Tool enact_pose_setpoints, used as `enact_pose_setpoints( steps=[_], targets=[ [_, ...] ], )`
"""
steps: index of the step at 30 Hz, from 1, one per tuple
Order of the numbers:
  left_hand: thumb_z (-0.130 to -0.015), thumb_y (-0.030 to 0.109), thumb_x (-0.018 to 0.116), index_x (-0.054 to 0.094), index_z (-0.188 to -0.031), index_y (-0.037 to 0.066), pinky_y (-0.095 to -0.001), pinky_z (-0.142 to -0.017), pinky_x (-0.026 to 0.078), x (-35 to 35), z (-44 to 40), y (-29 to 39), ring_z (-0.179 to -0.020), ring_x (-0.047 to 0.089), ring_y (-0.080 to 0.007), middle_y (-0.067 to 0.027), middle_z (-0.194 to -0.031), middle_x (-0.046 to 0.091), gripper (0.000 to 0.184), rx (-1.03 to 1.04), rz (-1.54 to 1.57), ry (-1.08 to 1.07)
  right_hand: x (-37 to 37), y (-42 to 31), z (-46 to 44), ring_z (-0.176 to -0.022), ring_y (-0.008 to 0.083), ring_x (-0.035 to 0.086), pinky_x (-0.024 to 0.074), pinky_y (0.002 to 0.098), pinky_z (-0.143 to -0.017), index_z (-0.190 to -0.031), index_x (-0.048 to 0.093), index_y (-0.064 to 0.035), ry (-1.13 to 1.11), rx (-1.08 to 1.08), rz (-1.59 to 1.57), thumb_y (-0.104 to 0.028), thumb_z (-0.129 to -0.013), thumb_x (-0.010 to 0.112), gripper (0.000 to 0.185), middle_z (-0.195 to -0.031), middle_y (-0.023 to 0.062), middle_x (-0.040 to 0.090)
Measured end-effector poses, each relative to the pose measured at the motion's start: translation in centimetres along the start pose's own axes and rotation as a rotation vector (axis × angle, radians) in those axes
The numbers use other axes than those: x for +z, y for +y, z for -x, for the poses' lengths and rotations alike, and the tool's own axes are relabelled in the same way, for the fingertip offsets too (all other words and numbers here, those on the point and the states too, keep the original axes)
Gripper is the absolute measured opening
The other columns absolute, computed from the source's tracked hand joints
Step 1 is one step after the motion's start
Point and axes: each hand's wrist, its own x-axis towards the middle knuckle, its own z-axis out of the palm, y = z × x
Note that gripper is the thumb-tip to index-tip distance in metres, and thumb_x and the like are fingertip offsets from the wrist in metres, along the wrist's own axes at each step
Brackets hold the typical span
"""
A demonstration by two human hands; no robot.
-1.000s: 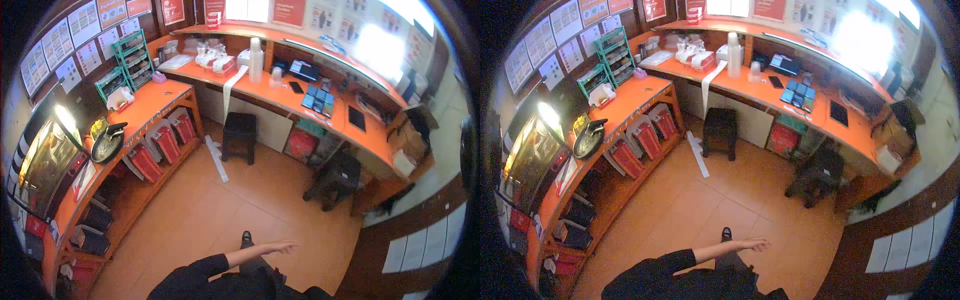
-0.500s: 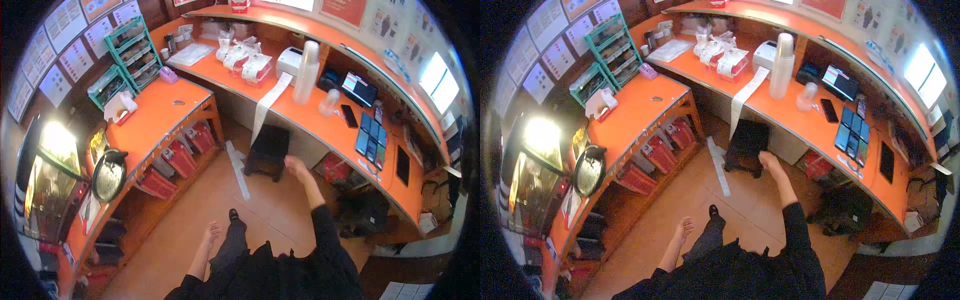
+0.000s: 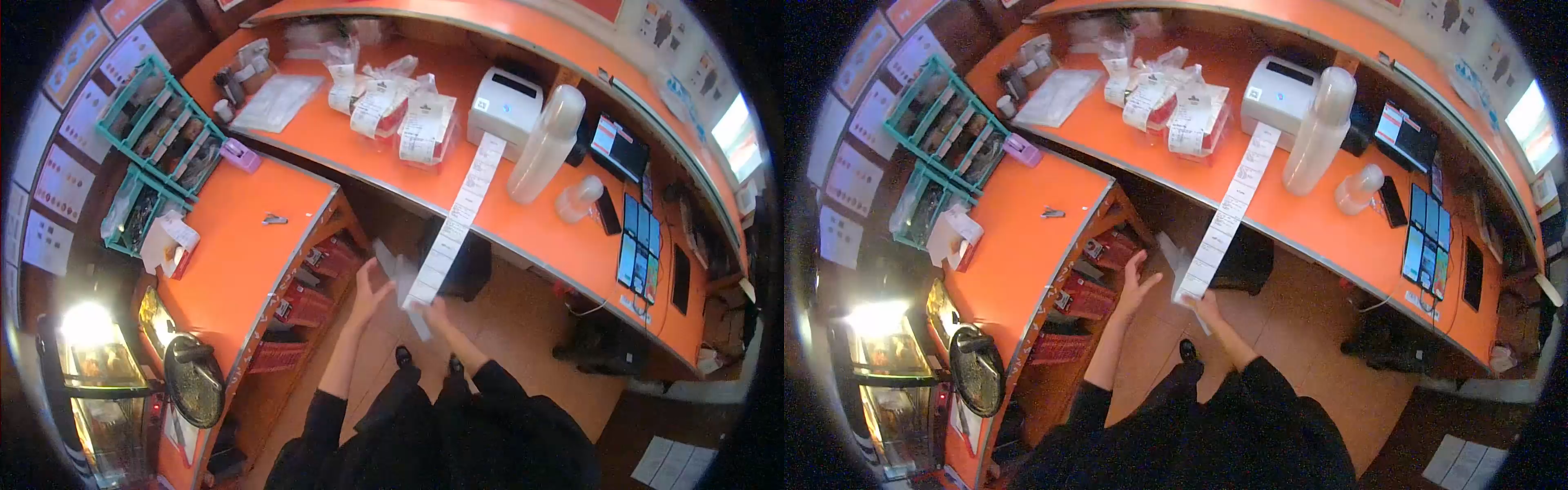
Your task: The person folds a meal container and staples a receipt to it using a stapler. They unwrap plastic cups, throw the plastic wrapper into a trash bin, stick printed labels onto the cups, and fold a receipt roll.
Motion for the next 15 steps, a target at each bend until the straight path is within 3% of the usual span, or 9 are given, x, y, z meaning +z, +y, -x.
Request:
enact_pose_setpoints(
  steps=[1,2,4,5,7,8,11,13,15],
  targets=[
    [-0.082,0.022,0.072,0.041,-0.135,0.007,-0.0343,-0.103,0.037,0.3,-0.9,-0.6,-0.123,0.044,-0.0227,-0.0127,-0.132,0.047,0.064,0.134,-0.189,-0.079,-0.3,-0.9,3.1,-0.093,0.0182,0.064,0.0488,0.0332,-0.084,-0.102,0.068,0.0010,-0.044,0.015,-0.033,-0.015,-0.077,0.077,0.031,-0.099,0.0090,0.070],
    [-0.082,0.022,0.072,0.041,-0.135,0.007,-0.0343,-0.103,0.037,0.8,-1.5,-0.6,-0.123,0.044,-0.0227,-0.0127,-0.132,0.047,0.064,0.127,-0.189,-0.096,-0.6,-1.8,5.7,-0.089,0.0166,0.064,0.0499,0.0314,-0.081,-0.103,0.066,0.0010,-0.080,0.036,0.002,-0.014,-0.078,0.076,0.030,-0.097,0.0072,0.069],
    [-0.082,0.021,0.072,0.036,-0.140,0.005,-0.0340,-0.102,0.039,2.5,-2.2,-0.1,-0.125,0.045,-0.0216,-0.0133,-0.136,0.046,0.070,-0.219,0.211,-0.491,-1.4,-2.6,9.5,-0.085,0.0149,0.064,0.0511,0.0297,-0.078,-0.104,0.065,0.0011,-0.101,0.060,0.036,-0.012,-0.079,0.075,0.030,-0.096,0.0055,0.069],
    [-0.082,0.021,0.072,0.036,-0.140,0.005,-0.0340,-0.102,0.039,3.6,-2.0,0.7,-0.125,0.045,-0.0216,-0.0133,-0.136,0.046,0.070,-0.223,0.213,-0.504,-1.7,-2.5,11.0,-0.086,0.0152,0.064,0.0508,0.0302,-0.079,-0.106,0.064,0.0016,-0.158,0.036,0.051,-0.013,-0.080,0.075,0.032,-0.097,0.0063,0.069],
    [-0.083,0.021,0.072,0.036,-0.141,0.004,-0.0325,-0.100,0.041,5.9,-1.3,3.3,-0.123,0.048,-0.0196,-0.0133,-0.136,0.047,0.070,-0.517,0.486,-0.650,-2.4,-4.6,13.3,-0.088,0.0155,0.064,0.0505,0.0307,-0.080,-0.108,0.063,0.0022,-0.206,0.010,0.059,-0.013,-0.080,0.075,0.034,-0.099,0.0072,0.068],
    [-0.081,0.015,0.073,0.044,-0.135,0.003,-0.0310,-0.094,0.045,7.2,-0.9,4.2,-0.112,0.056,-0.0176,-0.0110,-0.125,0.057,0.062,-0.499,0.558,-0.622,-2.8,-7.1,14.6,-0.089,0.0162,0.064,0.0503,0.0312,-0.081,-0.110,0.062,0.0021,-0.286,0.059,0.129,-0.015,-0.081,0.074,0.036,-0.100,0.0085,0.068],
    [-0.079,0.006,0.073,0.051,-0.127,0.002,-0.0293,-0.086,0.049,10.0,-1.1,5.7,-0.101,0.061,-0.0165,-0.0090,-0.113,0.063,0.053,-0.430,0.589,-0.652,-4.6,-8.4,16.2,-0.088,0.0182,0.063,0.0504,0.0333,-0.082,-0.113,0.060,0.0020,-0.379,0.080,0.255,-0.019,-0.082,0.074,0.040,-0.098,0.0107,0.068],
    [-0.076,-0.001,0.072,0.056,-0.119,0.002,-0.0296,-0.081,0.051,11.5,-1.1,5.8,-0.094,0.063,-0.0160,-0.0076,-0.106,0.066,0.046,-0.391,0.620,-0.633,-6.0,-9.1,16.6,-0.090,0.0204,0.064,0.0502,0.0369,-0.083,-0.126,0.050,0.0018,-0.463,-0.053,0.439,-0.024,-0.083,0.072,0.054,-0.095,0.0128,0.067],
    [-0.074,-0.004,0.071,0.057,-0.119,0.001,-0.0308,-0.083,0.051,12.1,-1.1,6.2,-0.096,0.063,-0.0163,-0.0086,-0.108,0.065,0.047,-0.329,0.598,-0.593,-7.0,-12.4,16.7,-0.102,0.0215,0.060,0.0474,0.0387,-0.090,-0.138,0.034,-0.0005,-0.483,0.070,0.187,-0.026,-0.086,0.069,0.068,-0.109,0.0154,0.063]
  ],
)
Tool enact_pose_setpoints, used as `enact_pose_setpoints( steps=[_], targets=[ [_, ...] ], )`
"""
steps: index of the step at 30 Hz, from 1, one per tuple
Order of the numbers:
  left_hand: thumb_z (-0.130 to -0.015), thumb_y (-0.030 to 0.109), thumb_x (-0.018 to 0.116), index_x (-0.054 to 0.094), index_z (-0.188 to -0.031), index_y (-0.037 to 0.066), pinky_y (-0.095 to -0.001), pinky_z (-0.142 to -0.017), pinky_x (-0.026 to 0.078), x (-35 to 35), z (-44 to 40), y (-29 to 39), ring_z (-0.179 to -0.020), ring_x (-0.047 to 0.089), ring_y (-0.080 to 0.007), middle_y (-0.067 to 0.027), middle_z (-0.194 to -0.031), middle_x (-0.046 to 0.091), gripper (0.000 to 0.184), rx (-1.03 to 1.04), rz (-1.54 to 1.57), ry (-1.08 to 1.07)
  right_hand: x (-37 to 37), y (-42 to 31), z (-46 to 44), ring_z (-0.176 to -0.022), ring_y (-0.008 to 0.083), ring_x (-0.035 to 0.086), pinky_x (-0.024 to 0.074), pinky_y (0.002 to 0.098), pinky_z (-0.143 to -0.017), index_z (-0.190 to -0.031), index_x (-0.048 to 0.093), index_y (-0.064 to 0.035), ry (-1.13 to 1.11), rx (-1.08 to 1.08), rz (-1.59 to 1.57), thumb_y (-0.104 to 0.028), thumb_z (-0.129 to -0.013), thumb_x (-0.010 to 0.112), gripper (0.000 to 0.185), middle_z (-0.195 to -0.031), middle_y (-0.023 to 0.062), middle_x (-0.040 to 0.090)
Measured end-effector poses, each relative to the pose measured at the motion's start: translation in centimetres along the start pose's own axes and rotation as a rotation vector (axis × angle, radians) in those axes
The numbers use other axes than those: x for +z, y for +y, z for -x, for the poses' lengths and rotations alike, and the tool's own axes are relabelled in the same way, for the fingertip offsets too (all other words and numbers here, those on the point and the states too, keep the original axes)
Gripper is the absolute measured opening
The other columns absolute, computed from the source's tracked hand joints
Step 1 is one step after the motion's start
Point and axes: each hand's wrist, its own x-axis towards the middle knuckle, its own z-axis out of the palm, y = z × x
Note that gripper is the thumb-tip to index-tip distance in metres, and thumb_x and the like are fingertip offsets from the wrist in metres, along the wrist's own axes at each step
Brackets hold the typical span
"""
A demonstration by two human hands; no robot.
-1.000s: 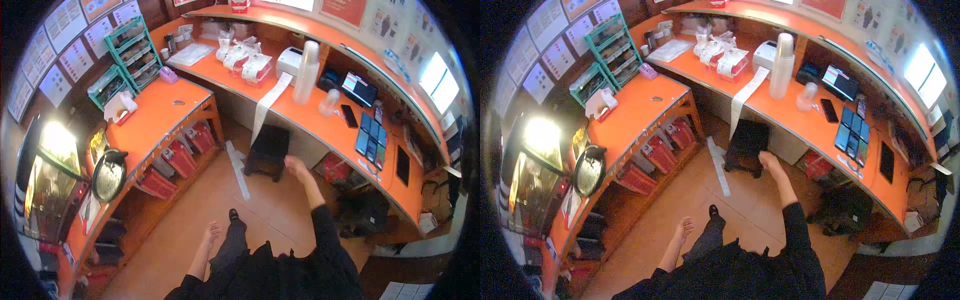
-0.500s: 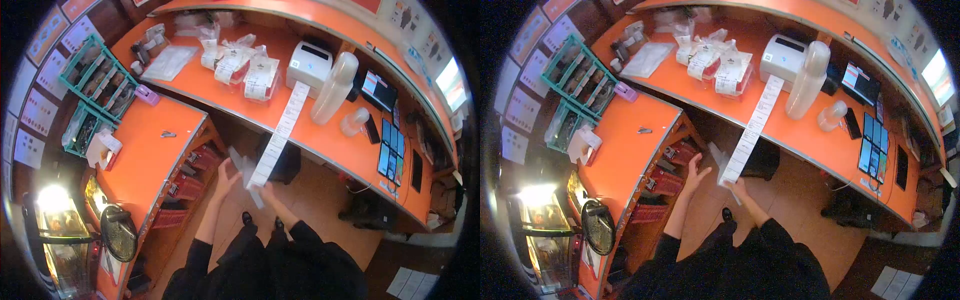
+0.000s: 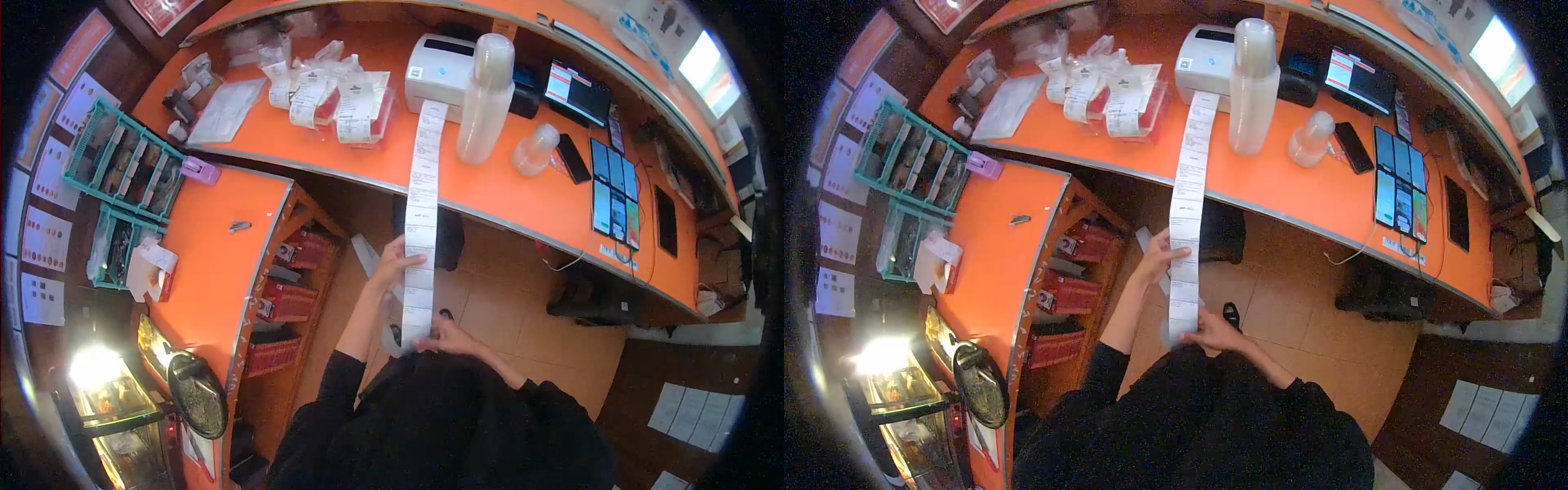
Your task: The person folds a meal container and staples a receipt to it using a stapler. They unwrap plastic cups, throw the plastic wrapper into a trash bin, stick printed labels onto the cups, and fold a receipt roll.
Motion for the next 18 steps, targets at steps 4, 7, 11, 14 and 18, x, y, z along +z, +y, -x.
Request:
enact_pose_setpoints(
  steps=[4,7,11,14,18],
  targets=[
    [-0.074,-0.004,0.071,0.057,-0.118,0.001,-0.0319,-0.085,0.051,0.8,-0.2,1.0,-0.097,0.063,-0.0165,-0.0089,-0.108,0.065,0.047,0.068,0.043,-0.084,-4.1,-3.6,-3.0,-0.106,0.0201,0.054,0.0478,0.0346,-0.085,-0.143,0.032,-0.0108,0.605,-0.492,-0.059,-0.019,-0.091,0.063,0.061,-0.125,0.0123,0.052],
    [-0.073,-0.004,0.072,0.057,-0.118,0.001,-0.0321,-0.086,0.051,2.4,-0.2,2.3,-0.098,0.063,-0.0172,-0.0091,-0.109,0.065,0.048,0.051,0.049,-0.110,-6.1,-9.2,-5.2,-0.094,0.0137,0.056,0.0492,0.0287,-0.077,-0.137,0.043,-0.0108,0.709,-0.597,0.044,-0.014,-0.090,0.063,0.052,-0.113,0.0100,0.056],
    [-0.072,-0.005,0.071,0.052,-0.122,0.001,-0.0353,-0.091,0.049,3.9,-0.8,3.0,-0.105,0.061,-0.0195,-0.0100,-0.114,0.063,0.054,0.104,0.007,-0.050,-7.1,-11.4,-7.7,-0.082,0.0093,0.056,0.0467,0.0231,-0.072,-0.120,0.061,-0.0058,0.871,-0.642,0.138,-0.010,-0.088,0.065,0.033,-0.098,0.0042,0.060],
    [-0.073,-0.004,0.070,0.052,-0.123,0.001,-0.0341,-0.091,0.048,5.3,-0.6,3.8,-0.104,0.060,-0.0184,-0.0092,-0.114,0.062,0.053,0.130,0.040,-0.043,-7.6,-11.9,-8.1,-0.075,0.0078,0.054,0.0458,0.0216,-0.067,-0.115,0.065,-0.0053,0.956,-0.654,0.100,-0.007,-0.084,0.068,0.031,-0.084,0.0007,0.059],
    [-0.074,-0.003,0.069,0.051,-0.124,0.001,-0.0330,-0.091,0.047,6.3,-0.8,3.8,-0.105,0.059,-0.0167,-0.0076,-0.115,0.061,0.053,0.190,0.051,-0.052,-7.3,-13.1,-7.2,-0.069,0.0101,0.055,0.0460,0.0232,-0.062,-0.100,0.072,-0.0054,1.093,-0.686,0.196,-0.006,-0.079,0.071,0.022,-0.077,0.0031,0.058]
  ],
)
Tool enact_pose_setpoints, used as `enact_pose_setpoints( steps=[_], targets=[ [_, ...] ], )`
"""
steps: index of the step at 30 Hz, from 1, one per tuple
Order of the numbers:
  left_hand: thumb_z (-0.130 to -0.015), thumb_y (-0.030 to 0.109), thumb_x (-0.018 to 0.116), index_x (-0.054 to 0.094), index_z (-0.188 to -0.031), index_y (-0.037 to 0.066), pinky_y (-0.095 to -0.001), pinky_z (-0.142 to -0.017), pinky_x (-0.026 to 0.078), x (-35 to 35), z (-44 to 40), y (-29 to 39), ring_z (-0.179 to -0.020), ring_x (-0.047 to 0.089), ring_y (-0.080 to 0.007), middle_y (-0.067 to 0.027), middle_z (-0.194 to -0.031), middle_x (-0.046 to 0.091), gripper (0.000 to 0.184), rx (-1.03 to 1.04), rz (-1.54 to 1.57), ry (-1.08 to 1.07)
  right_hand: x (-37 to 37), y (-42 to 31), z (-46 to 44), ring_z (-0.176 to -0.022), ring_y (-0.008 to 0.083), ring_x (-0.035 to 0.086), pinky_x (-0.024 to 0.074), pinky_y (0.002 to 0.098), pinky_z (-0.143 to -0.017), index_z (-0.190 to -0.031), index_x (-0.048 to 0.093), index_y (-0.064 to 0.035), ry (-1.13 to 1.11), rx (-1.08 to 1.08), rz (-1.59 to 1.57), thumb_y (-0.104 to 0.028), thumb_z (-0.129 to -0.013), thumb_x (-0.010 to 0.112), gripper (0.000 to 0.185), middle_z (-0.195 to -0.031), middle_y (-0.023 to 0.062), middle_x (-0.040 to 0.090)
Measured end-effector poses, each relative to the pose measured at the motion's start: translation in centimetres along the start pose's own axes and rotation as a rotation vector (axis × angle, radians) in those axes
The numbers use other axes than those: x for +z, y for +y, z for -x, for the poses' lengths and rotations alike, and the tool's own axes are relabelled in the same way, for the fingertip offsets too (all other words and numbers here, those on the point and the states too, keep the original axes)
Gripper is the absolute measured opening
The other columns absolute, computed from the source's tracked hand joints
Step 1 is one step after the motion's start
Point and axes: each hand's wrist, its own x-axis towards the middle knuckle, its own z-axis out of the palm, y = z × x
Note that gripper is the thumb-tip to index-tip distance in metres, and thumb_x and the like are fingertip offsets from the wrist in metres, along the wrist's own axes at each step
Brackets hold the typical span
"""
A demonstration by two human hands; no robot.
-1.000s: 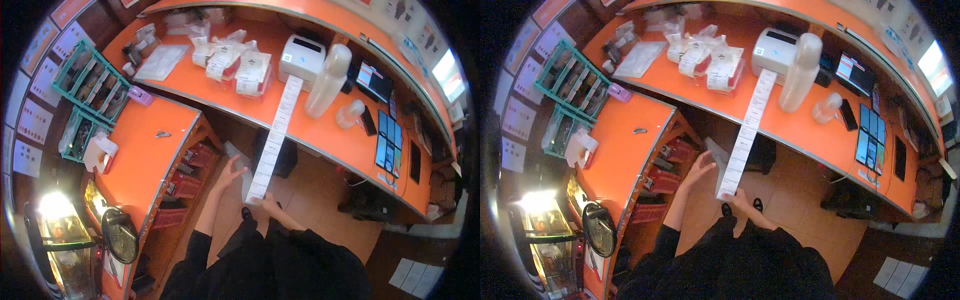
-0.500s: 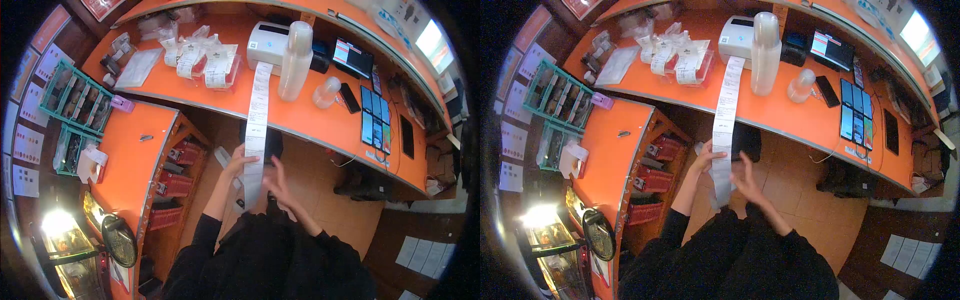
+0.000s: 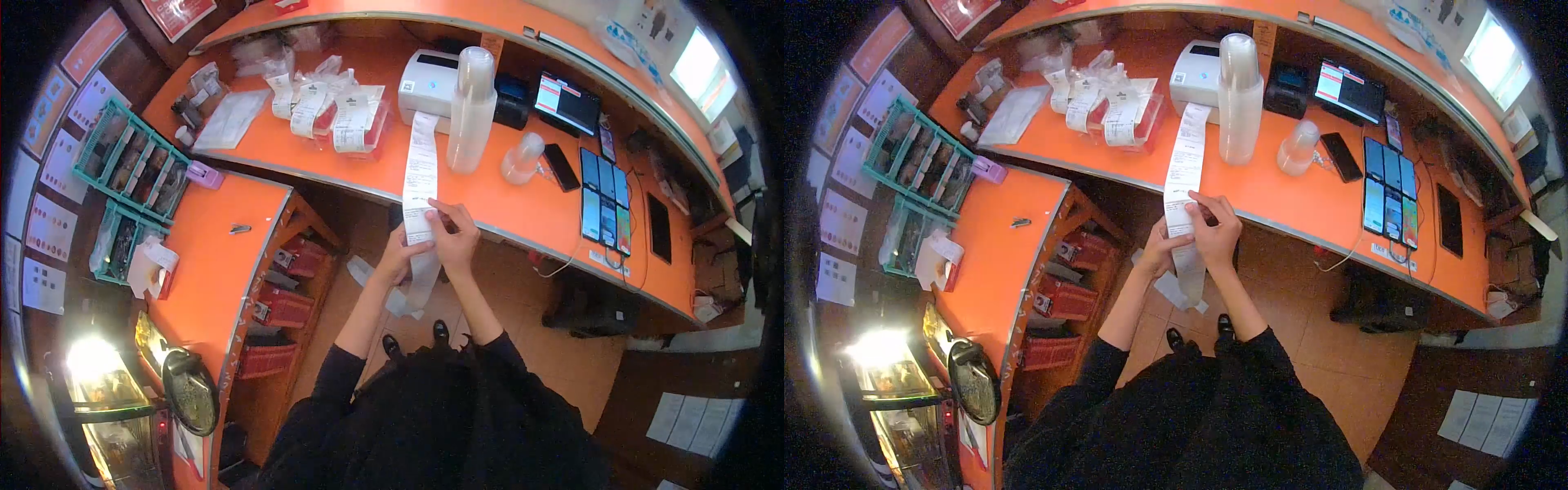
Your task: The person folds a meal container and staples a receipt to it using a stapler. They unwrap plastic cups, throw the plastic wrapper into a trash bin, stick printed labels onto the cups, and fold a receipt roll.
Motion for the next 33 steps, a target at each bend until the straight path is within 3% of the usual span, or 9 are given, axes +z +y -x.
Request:
enact_pose_setpoints(
  steps=[5,8,10,14,16,17,20,21,33],
  targets=[
    [-0.074,-0.002,0.070,0.052,-0.123,0.001,-0.0319,-0.091,0.048,0.7,0.9,0.2,-0.103,0.060,-0.0162,-0.0072,-0.114,0.062,0.053,0.017,0.012,-0.020,-0.4,-1.1,0.7,-0.070,0.0141,0.058,0.0466,0.0261,-0.063,-0.089,0.075,-0.0062,0.084,0.001,0.065,-0.004,-0.074,0.073,0.015,-0.082,0.0065,0.059],
    [-0.074,0.000,0.070,0.054,-0.122,0.001,-0.0316,-0.090,0.049,-0.4,1.8,-0.4,-0.102,0.061,-0.0162,-0.0074,-0.114,0.062,0.050,-0.026,0.014,-0.063,-1.1,-1.4,2.4,-0.092,0.0180,0.056,0.0455,0.0320,-0.075,-0.084,0.076,-0.0097,0.089,-0.124,0.169,-0.010,-0.072,0.077,0.012,-0.101,0.0086,0.057],
    [-0.075,0.001,0.070,0.055,-0.122,0.001,-0.0316,-0.089,0.049,-0.7,2.5,-0.1,-0.102,0.061,-0.0161,-0.0076,-0.114,0.063,0.049,-0.056,0.014,-0.090,-2.6,-3.5,4.8,-0.112,0.0228,0.045,0.0391,0.0400,-0.088,-0.092,0.075,-0.0163,-0.239,-0.327,0.238,-0.017,-0.070,0.079,0.022,-0.117,0.0091,0.049],
    [-0.077,0.004,0.070,0.056,-0.125,0.000,-0.0310,-0.088,0.050,1.1,4.7,2.1,-0.101,0.062,-0.0158,-0.0084,-0.116,0.063,0.050,-0.014,-0.038,-0.044,-5.0,-6.6,5.5,-0.121,0.0252,0.037,0.0333,0.0418,-0.096,-0.118,0.065,-0.0180,-0.307,-0.276,0.078,-0.021,-0.071,0.079,0.050,-0.128,0.0101,0.047],
    [-0.078,0.003,0.070,0.057,-0.123,0.000,-0.0299,-0.089,0.049,2.3,5.4,3.2,-0.101,0.062,-0.0154,-0.0081,-0.117,0.063,0.047,0.036,-0.091,-0.050,-5.7,-6.1,4.4,-0.122,0.0266,0.039,0.0315,0.0406,-0.099,-0.141,0.040,-0.0151,-0.142,-0.260,0.102,-0.017,-0.073,0.077,0.077,-0.136,0.0118,0.044],
    [-0.078,0.003,0.070,0.057,-0.123,0.000,-0.0299,-0.089,0.049,2.9,5.7,3.7,-0.101,0.062,-0.0154,-0.0081,-0.117,0.063,0.047,0.039,-0.092,-0.054,-5.8,-5.5,4.4,-0.122,0.0263,0.043,0.0275,0.0417,-0.103,-0.146,0.026,-0.0117,-0.159,-0.282,0.087,-0.016,-0.076,0.075,0.086,-0.136,0.0108,0.050],
    [-0.079,0.003,0.069,0.058,-0.122,-0.001,-0.0295,-0.090,0.048,4.0,6.6,4.2,-0.101,0.061,-0.0145,-0.0077,-0.117,0.064,0.044,0.086,-0.134,-0.010,-5.1,-4.9,4.8,-0.119,0.0253,0.049,0.0249,0.0435,-0.104,-0.146,0.025,-0.0130,-0.172,-0.383,0.048,-0.015,-0.078,0.074,0.084,-0.124,0.0066,0.061],
    [-0.080,0.003,0.069,0.058,-0.121,-0.001,-0.0295,-0.090,0.048,4.1,6.8,4.2,-0.101,0.061,-0.0141,-0.0076,-0.117,0.064,0.043,0.096,-0.165,0.017,-5.1,-5.4,4.9,-0.116,0.0259,0.053,0.0293,0.0420,-0.103,-0.149,0.014,-0.0095,-0.161,-0.436,0.178,-0.011,-0.080,0.072,0.090,-0.112,0.0097,0.067],
    [-0.084,0.001,0.065,0.058,-0.118,-0.001,-0.0285,-0.087,0.048,4.8,5.8,3.4,-0.099,0.061,-0.0129,-0.0071,-0.112,0.065,0.035,0.174,-0.116,0.116,-2.8,-8.2,3.1,-0.097,0.0152,0.054,0.0255,0.0367,-0.094,-0.144,0.034,-0.0122,-0.021,-0.395,0.279,-0.013,-0.080,0.069,0.073,-0.093,-0.0041,0.068]
  ],
)
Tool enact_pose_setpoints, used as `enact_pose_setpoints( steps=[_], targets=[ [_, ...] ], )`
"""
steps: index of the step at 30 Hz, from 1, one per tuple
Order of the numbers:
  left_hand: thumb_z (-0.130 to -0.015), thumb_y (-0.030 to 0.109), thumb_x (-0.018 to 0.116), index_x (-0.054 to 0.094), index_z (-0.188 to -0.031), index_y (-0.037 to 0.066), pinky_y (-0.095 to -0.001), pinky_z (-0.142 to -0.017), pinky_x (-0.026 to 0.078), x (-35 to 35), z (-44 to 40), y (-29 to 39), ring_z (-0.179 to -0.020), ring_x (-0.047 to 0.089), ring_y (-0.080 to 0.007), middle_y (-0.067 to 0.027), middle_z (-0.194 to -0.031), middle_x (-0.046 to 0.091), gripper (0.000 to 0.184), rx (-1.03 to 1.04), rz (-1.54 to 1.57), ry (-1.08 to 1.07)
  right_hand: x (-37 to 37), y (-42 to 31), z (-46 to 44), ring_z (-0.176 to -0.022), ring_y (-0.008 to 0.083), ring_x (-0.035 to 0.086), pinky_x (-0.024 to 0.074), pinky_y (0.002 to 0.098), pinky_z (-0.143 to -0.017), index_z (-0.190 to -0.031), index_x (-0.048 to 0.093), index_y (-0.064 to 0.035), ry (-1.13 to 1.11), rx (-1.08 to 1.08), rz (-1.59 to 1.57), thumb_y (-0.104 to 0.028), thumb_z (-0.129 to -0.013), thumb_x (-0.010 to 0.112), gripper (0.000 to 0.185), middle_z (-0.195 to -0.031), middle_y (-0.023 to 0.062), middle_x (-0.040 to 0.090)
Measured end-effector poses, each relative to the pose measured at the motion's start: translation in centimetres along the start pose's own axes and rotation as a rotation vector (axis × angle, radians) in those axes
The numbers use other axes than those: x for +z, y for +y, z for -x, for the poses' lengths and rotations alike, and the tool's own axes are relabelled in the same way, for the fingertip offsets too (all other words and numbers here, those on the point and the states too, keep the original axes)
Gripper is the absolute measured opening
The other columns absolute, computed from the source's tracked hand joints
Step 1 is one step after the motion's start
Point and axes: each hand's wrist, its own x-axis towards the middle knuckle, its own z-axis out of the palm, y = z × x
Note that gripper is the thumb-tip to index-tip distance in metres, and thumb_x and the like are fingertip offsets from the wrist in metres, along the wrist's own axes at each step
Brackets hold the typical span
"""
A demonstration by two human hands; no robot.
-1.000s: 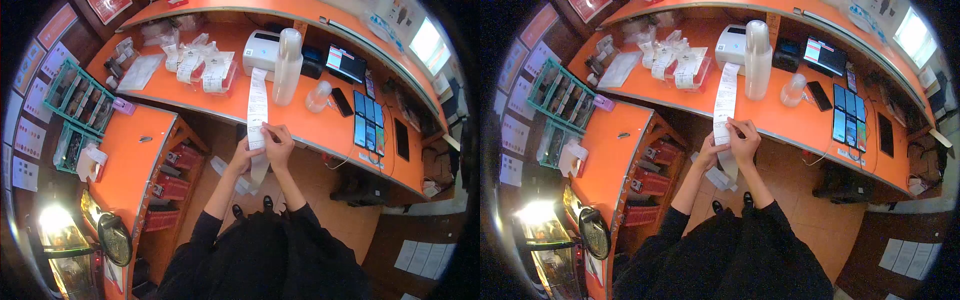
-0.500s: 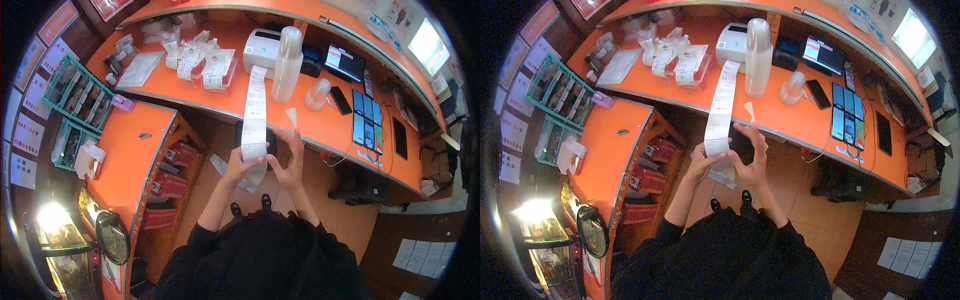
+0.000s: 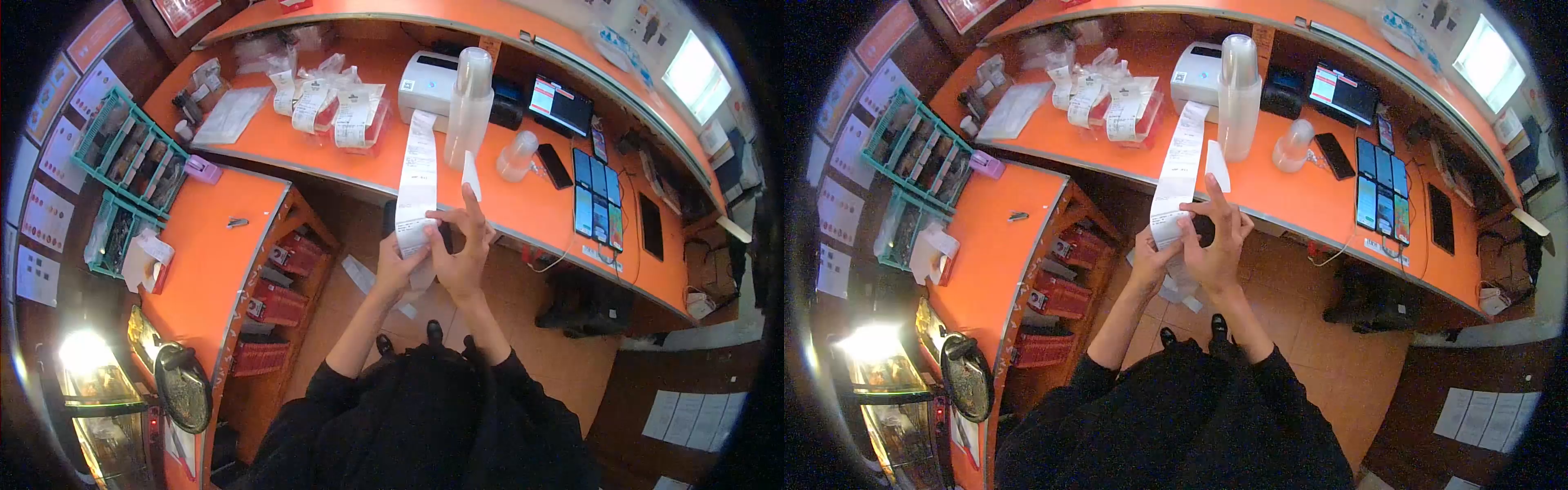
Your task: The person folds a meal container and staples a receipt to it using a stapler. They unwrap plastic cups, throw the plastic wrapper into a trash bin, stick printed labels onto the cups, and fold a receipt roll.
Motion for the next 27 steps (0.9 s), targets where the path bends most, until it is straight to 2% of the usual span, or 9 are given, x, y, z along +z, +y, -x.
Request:
enact_pose_setpoints(
  steps=[4,8,17,19,20,23,25,26,27],
  targets=[
    [-0.084,0.001,0.065,0.058,-0.117,0.000,-0.0282,-0.085,0.049,0.0,0.1,-0.4,-0.096,0.061,-0.0128,-0.0062,-0.108,0.065,0.034,-0.025,-0.004,-0.003,0.1,-0.3,0.2,-0.090,0.0147,0.055,0.0274,0.0341,-0.090,-0.140,0.041,-0.0114,0.074,-0.035,0.036,-0.008,-0.078,0.069,0.067,-0.088,-0.0048,0.068],
    [-0.084,0.002,0.065,0.058,-0.117,0.000,-0.0278,-0.083,0.050,-0.3,0.6,-0.2,-0.095,0.061,-0.0127,-0.0060,-0.105,0.065,0.034,-0.057,-0.061,-0.032,0.3,-0.3,0.8,-0.090,0.0146,0.055,0.0285,0.0337,-0.089,-0.138,0.042,-0.0098,0.099,-0.086,0.097,-0.006,-0.077,0.068,0.067,-0.087,-0.0049,0.068],
    [-0.083,0.003,0.065,0.057,-0.116,-0.001,-0.0282,-0.082,0.050,-0.9,0.8,-0.7,-0.094,0.062,-0.0139,-0.0055,-0.105,0.064,0.034,-0.068,-0.062,-0.083,0.2,-0.5,1.4,-0.096,0.0176,0.059,0.0296,0.0363,-0.094,-0.136,0.042,-0.0068,0.078,0.006,0.087,-0.005,-0.077,0.069,0.065,-0.085,-0.0024,0.068],
    [-0.079,0.005,0.069,0.055,-0.119,0.000,-0.0298,-0.084,0.050,-0.6,1.1,0.0,-0.096,0.061,-0.0151,-0.0072,-0.109,0.063,0.043,-0.074,-0.030,-0.126,-0.2,-1.3,2.3,-0.098,0.0160,0.059,0.0296,0.0433,-0.100,-0.139,0.031,-0.0028,-0.041,0.049,0.025,0.000,-0.076,0.070,0.075,-0.101,0.0079,0.067],
    [-0.079,0.005,0.069,0.055,-0.119,0.000,-0.0298,-0.084,0.050,-0.9,1.1,-0.2,-0.096,0.061,-0.0151,-0.0072,-0.109,0.063,0.043,-0.072,-0.030,-0.124,-0.6,-2.0,3.1,-0.098,0.0160,0.059,0.0296,0.0433,-0.100,-0.139,0.031,-0.0028,-0.042,0.047,0.023,0.000,-0.076,0.070,0.075,-0.101,0.0079,0.067],
    [-0.073,0.008,0.073,0.051,-0.124,0.000,-0.0324,-0.087,0.050,-1.7,0.9,-0.6,-0.099,0.061,-0.0179,-0.0087,-0.112,0.061,0.056,-0.055,0.244,-0.206,-1.7,-3.5,3.6,-0.104,0.0200,0.059,0.0310,0.0436,-0.103,-0.143,0.018,-0.0026,-0.238,0.090,-0.326,0.000,-0.078,0.069,0.083,-0.115,0.0125,0.062],
    [-0.072,0.013,0.072,0.043,-0.131,0.000,-0.0367,-0.090,0.050,-1.9,0.9,-0.4,-0.103,0.060,-0.0215,-0.0105,-0.118,0.057,0.067,-0.189,0.192,-0.235,-2.2,-3.0,1.4,-0.113,0.0272,0.055,0.0354,0.0433,-0.103,-0.146,0.010,-0.0039,-0.204,-0.137,-0.147,-0.002,-0.080,0.068,0.089,-0.129,0.0154,0.052],
    [-0.079,0.016,0.067,0.038,-0.135,0.000,-0.0407,-0.091,0.051,-2.8,0.1,-0.9,-0.106,0.059,-0.0242,-0.0114,-0.123,0.053,0.065,-0.218,0.182,-0.341,-2.5,-2.9,0.4,-0.119,0.0308,0.053,0.0379,0.0429,-0.102,-0.148,0.005,-0.0047,-0.169,-0.203,-0.038,-0.004,-0.081,0.068,0.091,-0.136,0.0169,0.047],
    [-0.079,0.016,0.067,0.038,-0.135,0.000,-0.0407,-0.091,0.051,-2.6,-0.3,-0.7,-0.106,0.059,-0.0242,-0.0114,-0.123,0.053,0.065,-0.214,0.180,-0.350,-2.1,-2.1,-0.5,-0.119,0.0308,0.053,0.0379,0.0429,-0.102,-0.148,0.005,-0.0047,-0.162,-0.207,-0.034,-0.004,-0.081,0.068,0.091,-0.136,0.0169,0.047]
  ],
)
